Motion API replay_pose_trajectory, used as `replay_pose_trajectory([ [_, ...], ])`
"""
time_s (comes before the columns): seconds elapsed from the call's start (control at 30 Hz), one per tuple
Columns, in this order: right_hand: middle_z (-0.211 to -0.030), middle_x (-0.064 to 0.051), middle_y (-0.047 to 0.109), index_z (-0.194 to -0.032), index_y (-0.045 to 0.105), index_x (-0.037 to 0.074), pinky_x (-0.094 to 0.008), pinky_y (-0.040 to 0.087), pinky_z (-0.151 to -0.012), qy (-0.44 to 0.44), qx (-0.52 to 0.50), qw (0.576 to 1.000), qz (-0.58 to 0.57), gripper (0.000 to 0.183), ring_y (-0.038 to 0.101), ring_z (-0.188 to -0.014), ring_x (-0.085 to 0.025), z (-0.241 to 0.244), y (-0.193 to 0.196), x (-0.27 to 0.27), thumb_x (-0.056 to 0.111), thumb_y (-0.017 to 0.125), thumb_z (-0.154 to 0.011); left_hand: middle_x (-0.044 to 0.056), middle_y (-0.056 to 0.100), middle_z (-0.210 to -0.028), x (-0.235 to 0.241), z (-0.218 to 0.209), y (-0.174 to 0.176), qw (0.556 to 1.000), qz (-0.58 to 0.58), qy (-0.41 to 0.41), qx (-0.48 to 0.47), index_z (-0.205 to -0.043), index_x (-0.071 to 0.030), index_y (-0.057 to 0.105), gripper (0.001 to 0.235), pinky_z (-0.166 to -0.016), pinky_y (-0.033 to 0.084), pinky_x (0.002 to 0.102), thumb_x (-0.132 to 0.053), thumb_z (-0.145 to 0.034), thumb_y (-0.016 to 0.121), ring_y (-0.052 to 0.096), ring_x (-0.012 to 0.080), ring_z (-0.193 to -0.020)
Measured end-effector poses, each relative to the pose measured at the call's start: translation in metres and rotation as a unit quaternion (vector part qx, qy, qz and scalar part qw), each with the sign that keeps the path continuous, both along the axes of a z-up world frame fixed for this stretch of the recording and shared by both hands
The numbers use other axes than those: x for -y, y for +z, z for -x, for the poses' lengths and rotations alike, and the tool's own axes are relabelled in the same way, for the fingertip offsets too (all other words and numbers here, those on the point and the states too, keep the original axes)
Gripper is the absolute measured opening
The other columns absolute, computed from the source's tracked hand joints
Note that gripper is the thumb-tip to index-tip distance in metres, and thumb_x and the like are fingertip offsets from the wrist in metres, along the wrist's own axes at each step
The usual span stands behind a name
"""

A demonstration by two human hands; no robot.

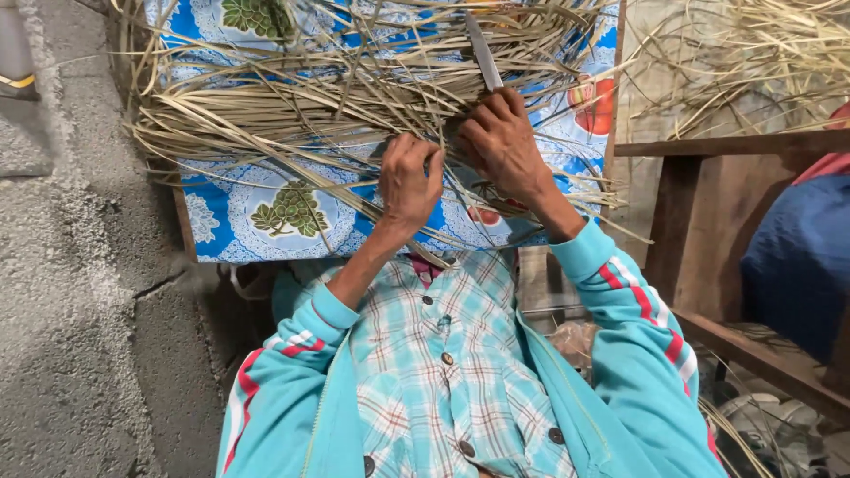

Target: The person sits at a table and weaves dried straw strands by hand, repeatedly picking up strands, interlacing them, and adjusting the bundle. A knife rests on the table but is not used. The person continues the weaving process throughout the clip.

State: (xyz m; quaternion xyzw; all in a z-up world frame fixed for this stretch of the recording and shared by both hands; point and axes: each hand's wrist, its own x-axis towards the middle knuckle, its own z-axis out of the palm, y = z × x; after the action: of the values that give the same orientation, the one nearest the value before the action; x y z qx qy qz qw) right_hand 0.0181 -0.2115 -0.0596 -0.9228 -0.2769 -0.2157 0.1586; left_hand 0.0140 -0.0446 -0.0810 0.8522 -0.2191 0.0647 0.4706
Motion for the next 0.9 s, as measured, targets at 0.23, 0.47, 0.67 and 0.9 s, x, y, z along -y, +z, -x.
replay_pose_trajectory([
  [0.23,-0.075,-0.005,0.049,-0.080,0.057,0.011,-0.039,0.036,-0.080,-0.044,0.033,0.998,0.003,0.003,0.048,-0.077,-0.022,0.006,0.012,-0.016,0.014,0.057,-0.081,0.003,0.046,-0.066,0.001,0.003,0.019,0.997,-0.068,0.043,0.009,-0.074,-0.008,0.055,0.001,-0.057,0.041,0.034,-0.007,-0.074,0.057,0.051,0.0206,-0.063],
  [0.47,-0.066,-0.010,0.051,-0.084,0.057,0.007,-0.037,0.041,-0.060,0.008,-0.226,0.929,-0.293,0.005,0.050,-0.062,-0.028,0.015,0.021,-0.035,0.013,0.056,-0.084,0.005,0.047,-0.067,-0.013,0.016,0.032,0.993,-0.111,0.028,0.017,-0.075,-0.006,0.054,0.003,-0.058,0.039,0.032,-0.004,-0.074,0.053,0.050,0.0186,-0.063],
  [0.67,-0.070,-0.011,0.053,-0.078,0.057,0.007,-0.036,0.041,-0.061,0.066,-0.233,0.914,-0.326,0.008,0.052,-0.065,-0.031,0.019,0.017,-0.033,0.013,0.061,-0.081,0.004,0.043,-0.068,-0.018,0.018,0.025,0.989,-0.141,0.023,0.043,-0.076,-0.005,0.052,0.005,-0.054,0.036,0.030,-0.004,-0.071,0.052,0.047,0.0187,-0.060],
  [0.9,-0.082,-0.014,0.056,-0.082,0.059,0.004,-0.039,0.043,-0.065,0.083,-0.181,0.939,-0.281,0.008,0.054,-0.073,-0.033,0.023,0.020,-0.034,0.011,0.064,-0.080,0.004,0.041,-0.067,-0.015,0.016,0.017,0.988,-0.145,0.027,0.054,-0.073,-0.006,0.050,0.014,-0.053,0.036,0.033,-0.004,-0.062,0.058,0.046,0.0219,-0.060],
])
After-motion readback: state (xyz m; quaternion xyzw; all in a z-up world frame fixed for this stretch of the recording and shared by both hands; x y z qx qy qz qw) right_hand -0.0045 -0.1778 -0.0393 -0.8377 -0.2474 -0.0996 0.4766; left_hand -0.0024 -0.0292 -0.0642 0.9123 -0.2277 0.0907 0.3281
